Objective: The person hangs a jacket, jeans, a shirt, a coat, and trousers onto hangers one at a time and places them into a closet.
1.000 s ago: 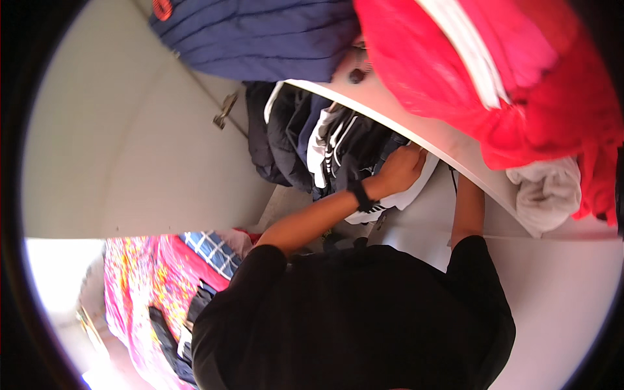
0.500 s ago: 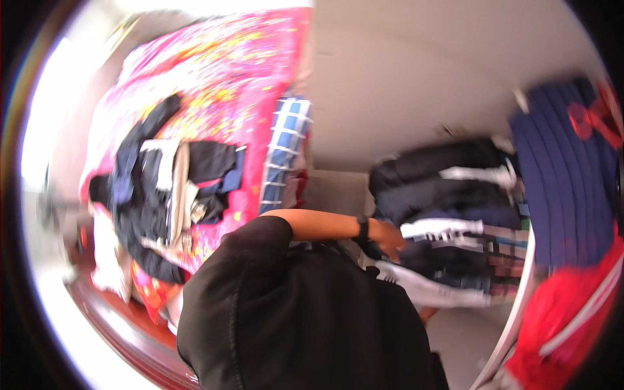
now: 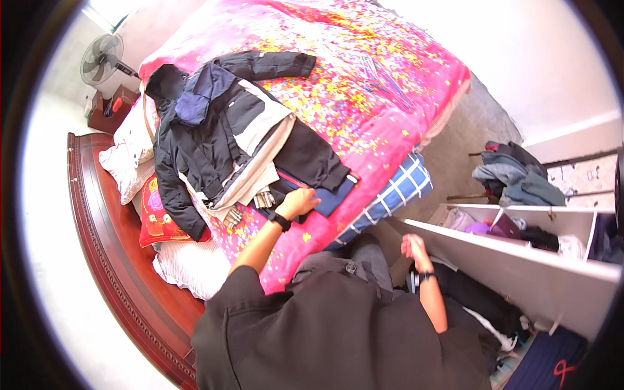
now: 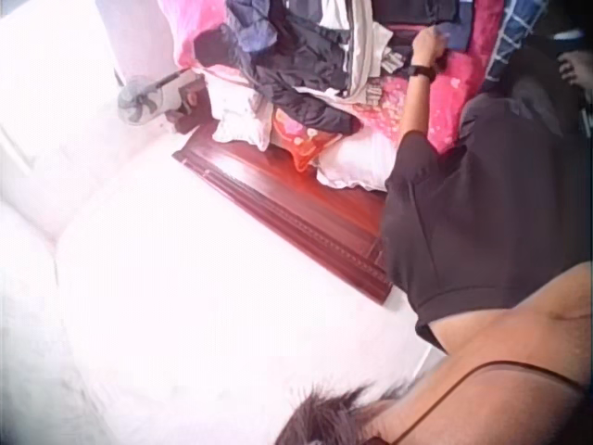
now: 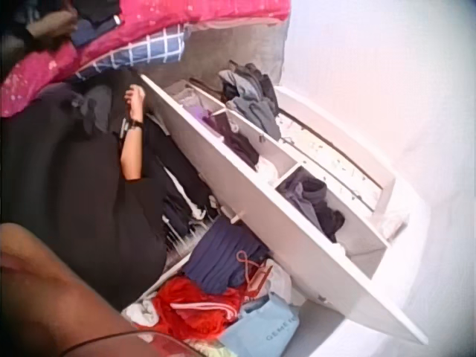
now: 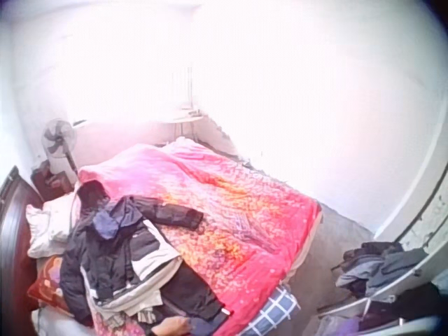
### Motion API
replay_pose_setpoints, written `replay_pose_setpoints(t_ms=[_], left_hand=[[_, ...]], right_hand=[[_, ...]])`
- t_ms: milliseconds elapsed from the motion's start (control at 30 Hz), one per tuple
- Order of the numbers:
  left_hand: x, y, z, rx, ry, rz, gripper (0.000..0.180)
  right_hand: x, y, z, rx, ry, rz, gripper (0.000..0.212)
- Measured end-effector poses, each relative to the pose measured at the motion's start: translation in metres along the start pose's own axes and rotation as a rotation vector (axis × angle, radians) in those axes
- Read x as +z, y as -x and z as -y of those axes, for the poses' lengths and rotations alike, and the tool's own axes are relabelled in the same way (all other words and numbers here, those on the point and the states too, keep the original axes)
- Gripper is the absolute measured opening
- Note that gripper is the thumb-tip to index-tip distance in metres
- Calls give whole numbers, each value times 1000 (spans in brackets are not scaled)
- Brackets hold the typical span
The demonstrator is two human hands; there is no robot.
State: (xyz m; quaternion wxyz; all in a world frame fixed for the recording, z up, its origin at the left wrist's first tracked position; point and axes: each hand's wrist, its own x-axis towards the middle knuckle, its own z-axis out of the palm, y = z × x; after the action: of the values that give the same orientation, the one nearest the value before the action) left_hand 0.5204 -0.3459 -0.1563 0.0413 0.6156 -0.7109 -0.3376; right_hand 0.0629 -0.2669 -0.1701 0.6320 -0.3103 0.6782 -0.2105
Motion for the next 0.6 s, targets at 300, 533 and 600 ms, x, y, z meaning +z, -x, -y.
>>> replay_pose_setpoints(t_ms=[300,533,600], left_hand=[[27,-38,-11,-34,148,-192,26],[28,-55,-37,-315,442,29,26],[32,-71,-39,-331,476,82,26]], right_hand=[[141,-364,230,-504,687,-91,25],[219,-528,345,-577,929,-116,68],[200,-570,360,-528,914,-168,76]])
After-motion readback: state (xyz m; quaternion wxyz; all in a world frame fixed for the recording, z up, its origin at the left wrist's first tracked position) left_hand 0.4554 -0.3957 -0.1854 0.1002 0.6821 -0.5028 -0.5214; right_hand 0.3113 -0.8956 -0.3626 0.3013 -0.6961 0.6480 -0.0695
